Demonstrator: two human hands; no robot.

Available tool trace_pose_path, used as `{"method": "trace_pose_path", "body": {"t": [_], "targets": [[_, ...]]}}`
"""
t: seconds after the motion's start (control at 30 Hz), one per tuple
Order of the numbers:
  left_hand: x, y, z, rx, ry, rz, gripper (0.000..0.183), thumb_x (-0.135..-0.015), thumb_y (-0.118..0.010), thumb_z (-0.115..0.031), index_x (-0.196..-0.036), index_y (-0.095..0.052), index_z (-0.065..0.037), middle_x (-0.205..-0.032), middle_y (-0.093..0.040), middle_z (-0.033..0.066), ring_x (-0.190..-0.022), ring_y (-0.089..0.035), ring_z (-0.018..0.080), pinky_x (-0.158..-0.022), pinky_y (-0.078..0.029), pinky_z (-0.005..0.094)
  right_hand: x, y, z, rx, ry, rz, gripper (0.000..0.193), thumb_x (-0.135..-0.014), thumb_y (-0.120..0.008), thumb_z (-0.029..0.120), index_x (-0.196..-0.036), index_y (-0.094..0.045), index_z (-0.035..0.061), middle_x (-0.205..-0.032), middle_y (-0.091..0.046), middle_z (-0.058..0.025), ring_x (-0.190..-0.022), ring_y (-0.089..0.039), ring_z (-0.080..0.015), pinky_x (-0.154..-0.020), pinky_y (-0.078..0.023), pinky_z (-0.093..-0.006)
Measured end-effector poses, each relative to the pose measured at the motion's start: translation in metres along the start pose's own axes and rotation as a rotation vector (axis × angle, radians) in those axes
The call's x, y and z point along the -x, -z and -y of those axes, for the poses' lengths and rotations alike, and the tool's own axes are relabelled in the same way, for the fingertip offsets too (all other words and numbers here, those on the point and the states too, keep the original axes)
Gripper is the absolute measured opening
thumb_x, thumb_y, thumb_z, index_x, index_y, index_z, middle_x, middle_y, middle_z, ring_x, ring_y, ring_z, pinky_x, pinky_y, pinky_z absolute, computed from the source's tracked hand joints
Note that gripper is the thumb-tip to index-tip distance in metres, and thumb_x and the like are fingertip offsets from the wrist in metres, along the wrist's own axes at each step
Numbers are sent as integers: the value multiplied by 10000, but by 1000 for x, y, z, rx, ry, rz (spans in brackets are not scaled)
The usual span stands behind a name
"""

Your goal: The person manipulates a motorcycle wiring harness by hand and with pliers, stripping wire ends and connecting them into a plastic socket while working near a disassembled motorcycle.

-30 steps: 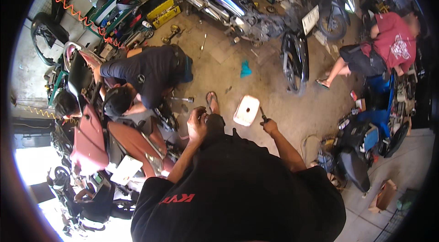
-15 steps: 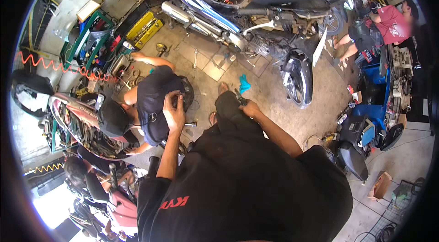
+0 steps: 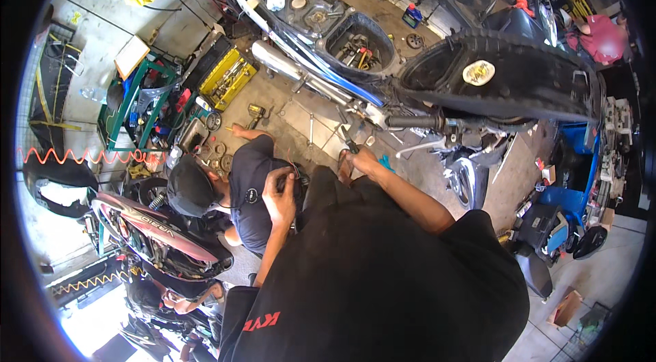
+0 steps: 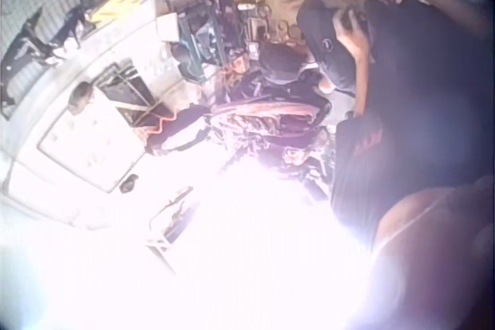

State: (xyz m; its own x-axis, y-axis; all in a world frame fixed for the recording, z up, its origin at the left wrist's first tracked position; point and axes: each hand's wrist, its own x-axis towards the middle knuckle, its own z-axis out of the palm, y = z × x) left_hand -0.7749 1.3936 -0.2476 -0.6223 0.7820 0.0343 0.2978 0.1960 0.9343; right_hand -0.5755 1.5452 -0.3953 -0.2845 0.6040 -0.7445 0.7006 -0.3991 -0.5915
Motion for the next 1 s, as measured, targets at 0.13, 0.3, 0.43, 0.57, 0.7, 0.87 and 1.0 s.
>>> {"method": "trace_pose_path", "body": {"t": [0.13,0.3,0.43,0.57,0.7,0.87,1.0], "targets": [[-42,7,7,-103,72,-67,141,-898,-664,-70,-1016,-652,8,-954,-674,96,-870,-643,162,-809,-504,292,0,14,73,-174,-27,36,486,-780,-648,217,-1158,-572,-78,-969,-652,-145,-884,-623,-228,-755,-489,-356],[-106,-4,22,11,6,-9,145,-931,-621,-52,-1061,-632,12,-941,-638,68,-837,-629,152,-785,-503,282,-32,7,90,-576,35,281,351,-807,-603,75,-1143,-538,-8,-902,-614,-64,-863,-599,-145,-743,-486,-291],[-164,-24,5,230,187,110,207,-954,-591,-62,-1144,-611,20,-964,-590,69,-791,-598,118,-694,-501,249,-29,21,130,-596,134,376,488,-868,-655,143,-1262,-410,-6,-929,-604,-56,-836,-603,-149,-752,-504,-292],[-217,-44,-14,349,199,205,292,-952,-580,-37,-1241,-558,-10,-984,-592,35,-784,-540,71,-666,-448,216,-2,53,194,-544,172,380,587,-951,-632,279,-1383,-386,-33,-906,-620,-61,-820,-607,-159,-785,-500,-300],[-258,-67,-20,432,334,326,246,-948,-594,-42,-1191,-562,-17,-967,-586,10,-803,-509,47,-682,-409,196,-11,71,210,-486,296,332,366,-974,-585,287,-1194,-530,0,-992,-658,-72,-891,-617,-160,-861,-474,-312],[-280,-90,-18,539,420,499,178,-974,-587,-126,-1121,-580,-25,-789,-527,-29,-640,-434,50,-569,-358,213,-13,78,212,-587,358,128,328,-966,-573,234,-1222,-571,29,-1059,-677,-74,-1007,-604,-161,-902,-452,-328],[-288,-101,-23,460,405,642,124,-979,-583,-124,-1071,-566,-43,-752,-512,-39,-588,-420,36,-524,-340,206,-10,93,211,-375,417,-15,289,-960,-575,239,-1156,-617,32,-1039,-680,-85,-1004,-609,-196,-908,-447,-343]]}}
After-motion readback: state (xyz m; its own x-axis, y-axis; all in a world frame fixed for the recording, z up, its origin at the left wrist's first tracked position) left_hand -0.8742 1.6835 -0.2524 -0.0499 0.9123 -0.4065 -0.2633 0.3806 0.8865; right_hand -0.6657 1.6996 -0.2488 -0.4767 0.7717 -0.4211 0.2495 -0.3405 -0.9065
